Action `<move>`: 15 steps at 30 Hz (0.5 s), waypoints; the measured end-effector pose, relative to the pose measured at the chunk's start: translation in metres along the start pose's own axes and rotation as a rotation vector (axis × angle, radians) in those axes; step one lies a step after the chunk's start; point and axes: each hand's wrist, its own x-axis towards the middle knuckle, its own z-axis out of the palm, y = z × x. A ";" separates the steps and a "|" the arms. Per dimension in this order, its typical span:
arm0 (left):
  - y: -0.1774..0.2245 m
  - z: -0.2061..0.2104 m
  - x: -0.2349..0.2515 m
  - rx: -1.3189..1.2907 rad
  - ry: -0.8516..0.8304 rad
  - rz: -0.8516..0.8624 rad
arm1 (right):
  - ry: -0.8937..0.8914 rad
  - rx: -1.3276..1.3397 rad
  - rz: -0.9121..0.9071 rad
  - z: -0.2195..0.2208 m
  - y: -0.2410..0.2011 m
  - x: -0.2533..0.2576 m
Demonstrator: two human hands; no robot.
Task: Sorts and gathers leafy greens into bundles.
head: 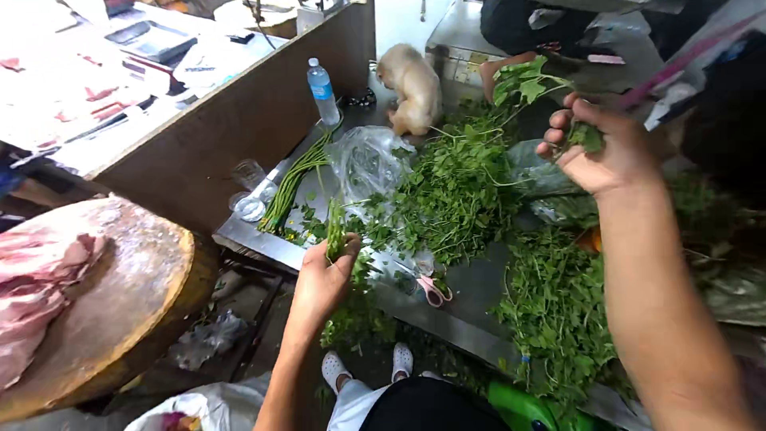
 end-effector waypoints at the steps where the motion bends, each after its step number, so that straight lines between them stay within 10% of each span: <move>1: 0.002 0.001 -0.009 -0.079 -0.004 -0.007 | -0.050 0.027 0.000 0.009 0.003 -0.003; 15: -0.049 -0.018 -0.061 -0.903 0.322 -0.122 | -0.701 0.174 0.023 0.126 0.047 -0.032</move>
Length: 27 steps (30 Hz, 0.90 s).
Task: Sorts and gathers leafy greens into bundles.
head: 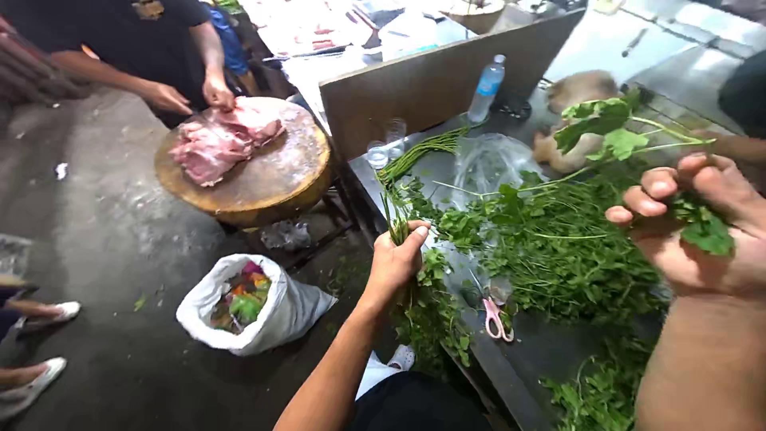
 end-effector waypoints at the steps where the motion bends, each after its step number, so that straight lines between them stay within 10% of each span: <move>1: 0.000 -0.004 0.002 -0.043 0.011 -0.023 | -0.041 -0.001 -0.009 0.009 0.001 0.001; 9: 0.025 -0.043 0.014 -0.180 -0.109 0.013 | -0.553 -0.257 0.082 0.059 0.057 -0.046; 21: 0.165 -0.184 -0.027 1.174 0.089 0.868 | -0.527 -0.698 0.430 0.154 0.286 -0.087; 27: 0.175 -0.212 -0.071 1.084 -0.018 1.000 | -0.293 -0.942 0.157 0.275 0.237 -0.083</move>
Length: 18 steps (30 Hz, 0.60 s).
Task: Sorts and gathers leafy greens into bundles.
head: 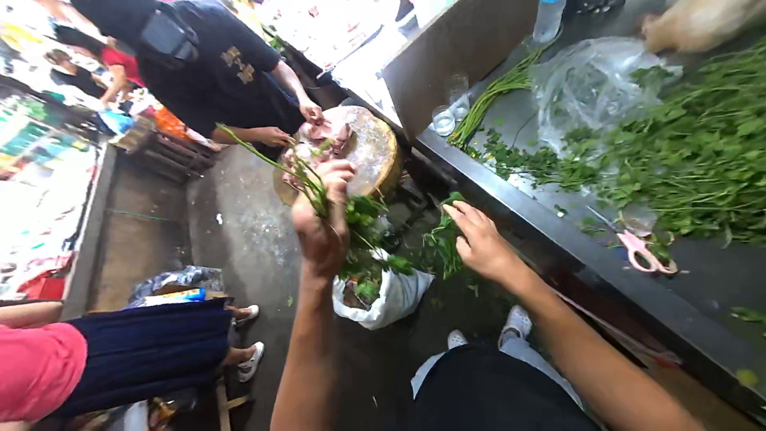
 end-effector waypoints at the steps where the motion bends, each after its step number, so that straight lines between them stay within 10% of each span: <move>1: 0.000 0.005 -0.010 -0.027 0.003 -0.009 | 0.084 0.045 -0.099 0.001 -0.026 -0.007; 8: 0.013 0.047 -0.102 -0.358 0.068 -0.343 | 0.009 0.588 -0.436 0.075 -0.071 -0.014; 18: 0.015 0.066 -0.129 -0.454 -0.054 -0.451 | -0.053 0.489 -0.288 0.100 -0.048 -0.053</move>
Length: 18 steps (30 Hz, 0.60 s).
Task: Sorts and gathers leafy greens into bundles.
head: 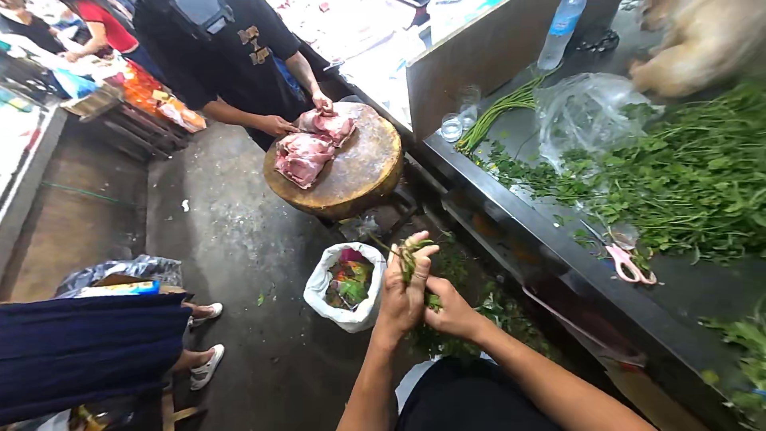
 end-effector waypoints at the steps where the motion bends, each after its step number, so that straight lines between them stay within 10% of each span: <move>1: -0.005 0.008 -0.001 -0.080 0.046 -0.019 | -0.002 -0.043 0.023 -0.004 0.001 0.000; 13: -0.043 0.073 0.040 -0.356 0.067 -0.148 | -0.234 -0.194 0.127 -0.113 0.036 0.008; 18: -0.050 0.063 0.054 -0.584 0.223 -0.188 | 0.033 -0.199 0.471 -0.228 0.071 -0.014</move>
